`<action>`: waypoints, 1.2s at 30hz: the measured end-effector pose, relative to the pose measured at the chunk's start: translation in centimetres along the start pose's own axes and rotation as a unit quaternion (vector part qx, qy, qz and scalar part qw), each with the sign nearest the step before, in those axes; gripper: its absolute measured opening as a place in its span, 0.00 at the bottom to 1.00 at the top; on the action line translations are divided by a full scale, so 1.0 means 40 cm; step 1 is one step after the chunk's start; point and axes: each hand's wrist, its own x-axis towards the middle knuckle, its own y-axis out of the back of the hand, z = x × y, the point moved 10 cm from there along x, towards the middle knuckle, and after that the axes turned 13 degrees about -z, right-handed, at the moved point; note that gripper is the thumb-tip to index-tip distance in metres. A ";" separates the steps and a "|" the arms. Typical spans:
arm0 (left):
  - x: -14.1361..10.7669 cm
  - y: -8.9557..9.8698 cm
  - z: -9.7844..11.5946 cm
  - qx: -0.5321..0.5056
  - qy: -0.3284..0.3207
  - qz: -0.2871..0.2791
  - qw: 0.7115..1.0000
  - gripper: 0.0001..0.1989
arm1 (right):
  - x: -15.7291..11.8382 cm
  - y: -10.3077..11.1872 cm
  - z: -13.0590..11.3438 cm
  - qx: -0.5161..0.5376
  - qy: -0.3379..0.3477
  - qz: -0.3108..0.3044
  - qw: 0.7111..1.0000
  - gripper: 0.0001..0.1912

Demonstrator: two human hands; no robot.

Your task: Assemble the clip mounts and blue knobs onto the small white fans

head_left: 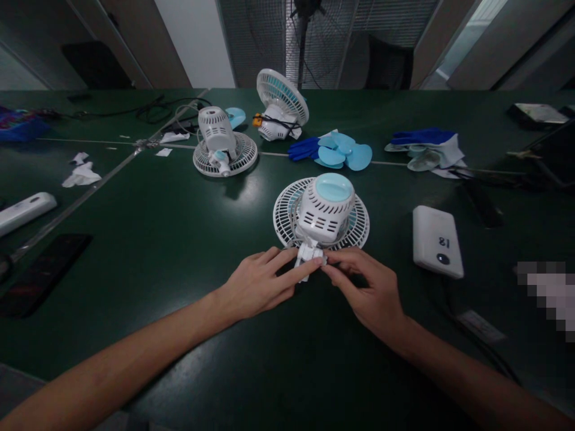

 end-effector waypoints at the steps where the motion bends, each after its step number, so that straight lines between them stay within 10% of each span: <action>1: 0.000 0.001 0.001 0.002 -0.001 0.002 1.000 0.36 | 0.001 0.000 0.003 0.002 -0.005 -0.001 1.000 0.09; 13: 0.002 -0.001 0.009 0.026 0.000 -0.029 0.999 0.39 | 0.019 -0.053 0.077 0.091 -0.105 -0.092 0.986 0.18; 19: 0.001 0.001 0.006 0.018 0.001 -0.020 1.000 0.39 | -0.001 0.000 0.026 0.042 -0.044 0.014 0.998 0.09; 36: -0.002 -0.004 0.003 0.011 0.001 -0.011 1.000 0.38 | -0.006 0.002 -0.022 -0.062 0.012 0.017 0.998 0.09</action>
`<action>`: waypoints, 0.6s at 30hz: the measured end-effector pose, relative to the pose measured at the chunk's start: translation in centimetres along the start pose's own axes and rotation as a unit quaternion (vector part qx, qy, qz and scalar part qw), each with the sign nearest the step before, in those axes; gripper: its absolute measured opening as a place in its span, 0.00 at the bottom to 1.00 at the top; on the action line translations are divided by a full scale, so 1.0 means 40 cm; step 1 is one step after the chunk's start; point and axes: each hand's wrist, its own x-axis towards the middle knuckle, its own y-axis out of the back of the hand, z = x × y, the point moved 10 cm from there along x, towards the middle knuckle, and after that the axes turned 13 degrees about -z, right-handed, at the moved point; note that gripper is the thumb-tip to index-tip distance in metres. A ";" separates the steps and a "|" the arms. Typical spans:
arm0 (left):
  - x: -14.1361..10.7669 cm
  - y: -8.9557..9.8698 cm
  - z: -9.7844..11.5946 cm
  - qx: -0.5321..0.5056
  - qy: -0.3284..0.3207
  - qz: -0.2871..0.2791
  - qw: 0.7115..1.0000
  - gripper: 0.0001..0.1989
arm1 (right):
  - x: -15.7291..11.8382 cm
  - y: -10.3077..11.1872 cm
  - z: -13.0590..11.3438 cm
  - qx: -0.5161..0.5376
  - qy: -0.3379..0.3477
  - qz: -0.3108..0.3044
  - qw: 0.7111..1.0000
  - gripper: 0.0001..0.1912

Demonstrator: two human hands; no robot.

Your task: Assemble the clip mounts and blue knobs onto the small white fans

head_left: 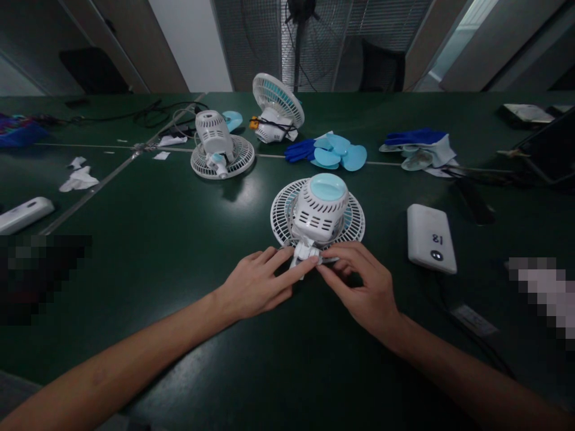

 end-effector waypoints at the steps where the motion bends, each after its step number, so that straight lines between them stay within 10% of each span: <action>1: 0.000 -0.001 -0.001 -0.001 0.000 -0.001 1.000 0.38 | 0.000 -0.001 0.004 0.003 -0.004 -0.002 1.000 0.08; 13: 0.005 0.003 0.005 0.007 -0.003 -0.010 1.000 0.40 | 0.035 -0.048 0.062 0.172 -0.082 -0.092 0.977 0.15; 18: 0.001 -0.009 0.001 0.007 0.003 -0.015 1.000 0.39 | 0.012 -0.018 0.054 0.119 -0.064 -0.023 0.991 0.08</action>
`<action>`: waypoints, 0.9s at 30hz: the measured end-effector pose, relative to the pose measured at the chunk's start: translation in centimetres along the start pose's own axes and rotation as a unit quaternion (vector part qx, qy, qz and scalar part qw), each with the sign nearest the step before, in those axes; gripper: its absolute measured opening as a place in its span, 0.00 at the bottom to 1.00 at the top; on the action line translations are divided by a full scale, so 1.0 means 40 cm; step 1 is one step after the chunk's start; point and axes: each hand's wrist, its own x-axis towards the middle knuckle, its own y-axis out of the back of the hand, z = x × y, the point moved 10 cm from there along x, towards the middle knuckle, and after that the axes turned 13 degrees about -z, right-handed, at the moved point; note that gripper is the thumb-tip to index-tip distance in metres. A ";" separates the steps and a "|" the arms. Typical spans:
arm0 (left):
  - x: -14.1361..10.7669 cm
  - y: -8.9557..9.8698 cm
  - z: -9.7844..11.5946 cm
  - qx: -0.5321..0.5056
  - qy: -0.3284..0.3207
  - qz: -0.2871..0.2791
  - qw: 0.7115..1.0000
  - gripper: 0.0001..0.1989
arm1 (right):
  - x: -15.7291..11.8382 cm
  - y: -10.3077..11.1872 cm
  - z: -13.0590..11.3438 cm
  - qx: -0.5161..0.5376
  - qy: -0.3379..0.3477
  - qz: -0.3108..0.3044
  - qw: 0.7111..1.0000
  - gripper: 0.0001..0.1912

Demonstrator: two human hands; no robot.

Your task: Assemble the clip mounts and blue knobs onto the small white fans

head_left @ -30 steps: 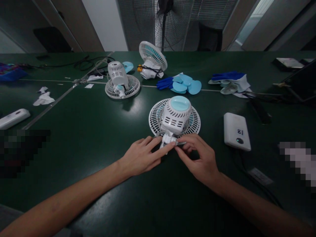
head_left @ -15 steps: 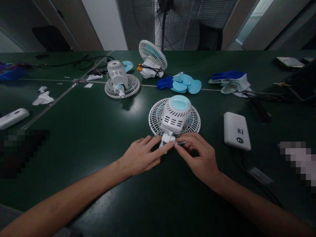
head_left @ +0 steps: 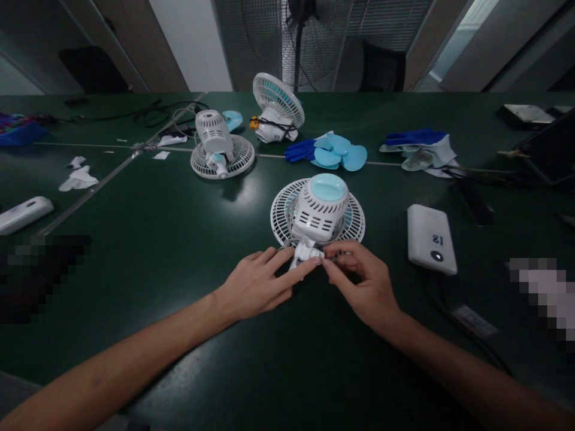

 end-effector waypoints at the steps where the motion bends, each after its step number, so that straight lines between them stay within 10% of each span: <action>1: -0.001 -0.002 -0.001 0.001 0.001 -0.001 1.000 0.39 | -0.005 0.004 -0.013 -0.022 0.021 0.012 0.999 0.10; 27: 0.000 0.012 -0.001 -0.012 -0.002 0.020 1.000 0.38 | -0.019 0.003 -0.059 -0.152 0.057 0.024 0.986 0.11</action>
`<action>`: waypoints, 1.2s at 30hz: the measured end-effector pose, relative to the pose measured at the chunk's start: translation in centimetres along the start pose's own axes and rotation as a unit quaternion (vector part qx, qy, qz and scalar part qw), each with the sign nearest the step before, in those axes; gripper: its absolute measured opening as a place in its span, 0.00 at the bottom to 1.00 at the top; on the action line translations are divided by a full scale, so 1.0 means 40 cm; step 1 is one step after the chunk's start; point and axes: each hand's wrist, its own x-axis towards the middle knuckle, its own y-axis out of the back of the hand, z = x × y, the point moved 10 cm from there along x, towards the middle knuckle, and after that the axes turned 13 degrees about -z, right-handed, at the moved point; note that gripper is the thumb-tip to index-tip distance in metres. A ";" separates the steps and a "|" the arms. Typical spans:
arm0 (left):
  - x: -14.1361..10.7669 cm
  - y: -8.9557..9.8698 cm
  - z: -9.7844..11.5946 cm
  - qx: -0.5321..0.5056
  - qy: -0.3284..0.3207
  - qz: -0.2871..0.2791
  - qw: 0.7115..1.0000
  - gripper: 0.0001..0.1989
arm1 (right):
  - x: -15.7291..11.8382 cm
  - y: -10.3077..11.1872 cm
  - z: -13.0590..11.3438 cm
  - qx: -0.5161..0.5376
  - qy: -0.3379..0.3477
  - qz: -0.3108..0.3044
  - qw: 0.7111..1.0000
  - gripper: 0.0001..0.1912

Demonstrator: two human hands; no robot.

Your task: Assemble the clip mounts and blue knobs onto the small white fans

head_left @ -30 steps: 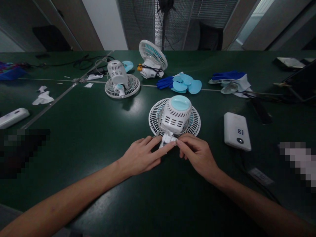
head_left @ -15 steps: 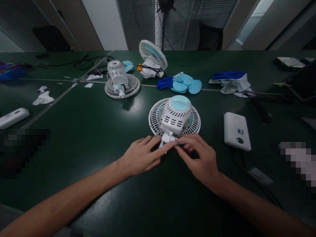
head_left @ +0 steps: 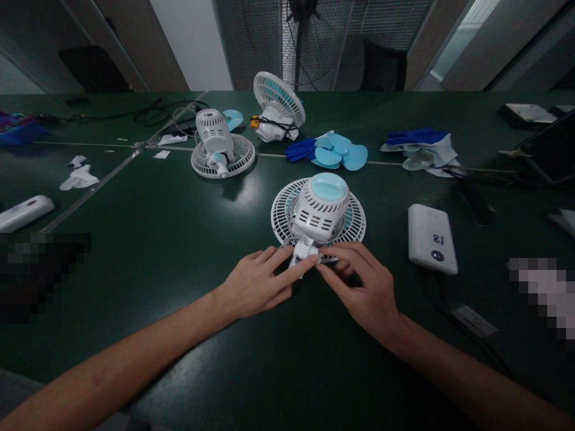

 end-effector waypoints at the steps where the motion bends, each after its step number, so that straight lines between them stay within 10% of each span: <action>1: 0.000 0.000 0.000 0.001 0.000 0.000 1.000 0.38 | 0.001 -0.001 0.002 0.003 -0.002 -0.003 1.000 0.11; 19: 0.001 -0.001 0.003 0.007 -0.009 -0.014 1.000 0.38 | 0.022 -0.052 0.073 0.175 -0.084 -0.089 0.977 0.13; 36: 0.000 -0.001 0.001 0.002 -0.002 -0.006 1.000 0.38 | 0.000 -0.010 0.019 0.039 -0.004 -0.011 0.999 0.11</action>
